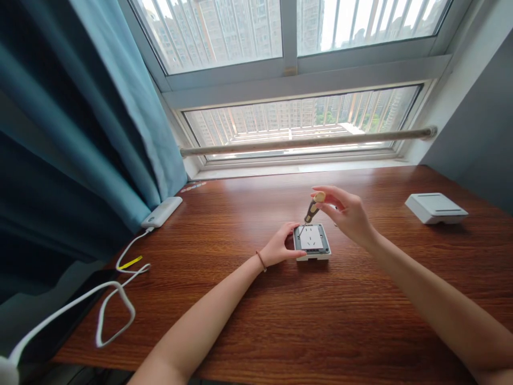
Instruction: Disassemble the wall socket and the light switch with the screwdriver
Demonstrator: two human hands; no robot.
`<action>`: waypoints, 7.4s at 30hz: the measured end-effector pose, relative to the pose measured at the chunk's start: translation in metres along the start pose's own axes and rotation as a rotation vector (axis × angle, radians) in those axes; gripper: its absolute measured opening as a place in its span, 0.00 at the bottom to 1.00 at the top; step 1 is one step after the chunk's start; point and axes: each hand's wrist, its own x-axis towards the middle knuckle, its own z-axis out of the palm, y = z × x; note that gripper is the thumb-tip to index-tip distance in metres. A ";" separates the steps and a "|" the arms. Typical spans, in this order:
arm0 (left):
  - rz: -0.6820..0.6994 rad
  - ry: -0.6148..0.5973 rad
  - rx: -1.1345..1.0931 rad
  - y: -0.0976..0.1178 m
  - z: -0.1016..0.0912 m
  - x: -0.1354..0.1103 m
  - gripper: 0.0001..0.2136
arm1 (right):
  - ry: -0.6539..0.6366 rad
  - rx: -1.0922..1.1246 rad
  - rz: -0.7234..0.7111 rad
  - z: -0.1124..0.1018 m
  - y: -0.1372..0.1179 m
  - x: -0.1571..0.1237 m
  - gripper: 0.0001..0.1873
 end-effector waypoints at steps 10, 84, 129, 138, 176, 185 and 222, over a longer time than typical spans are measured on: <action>0.004 -0.008 0.016 0.001 -0.001 0.000 0.34 | 0.092 -0.031 -0.004 0.003 0.013 0.001 0.13; 0.015 0.004 0.066 -0.001 0.000 0.000 0.34 | 0.068 -0.105 0.002 -0.002 0.004 -0.002 0.13; 0.012 0.001 0.110 0.000 -0.001 0.000 0.34 | 0.135 0.161 0.102 0.002 0.010 -0.002 0.15; 0.022 0.001 0.128 0.000 -0.001 0.000 0.34 | 0.137 0.106 0.081 0.004 0.004 -0.004 0.14; 0.015 0.001 0.123 -0.001 -0.001 -0.001 0.34 | 0.072 0.259 0.166 -0.001 0.001 -0.001 0.14; 0.005 0.008 0.126 -0.002 -0.002 -0.001 0.34 | 0.124 0.216 0.164 0.000 0.008 -0.001 0.18; 0.017 -0.004 0.130 0.000 -0.002 0.000 0.34 | 0.134 0.150 0.199 0.000 0.008 0.001 0.13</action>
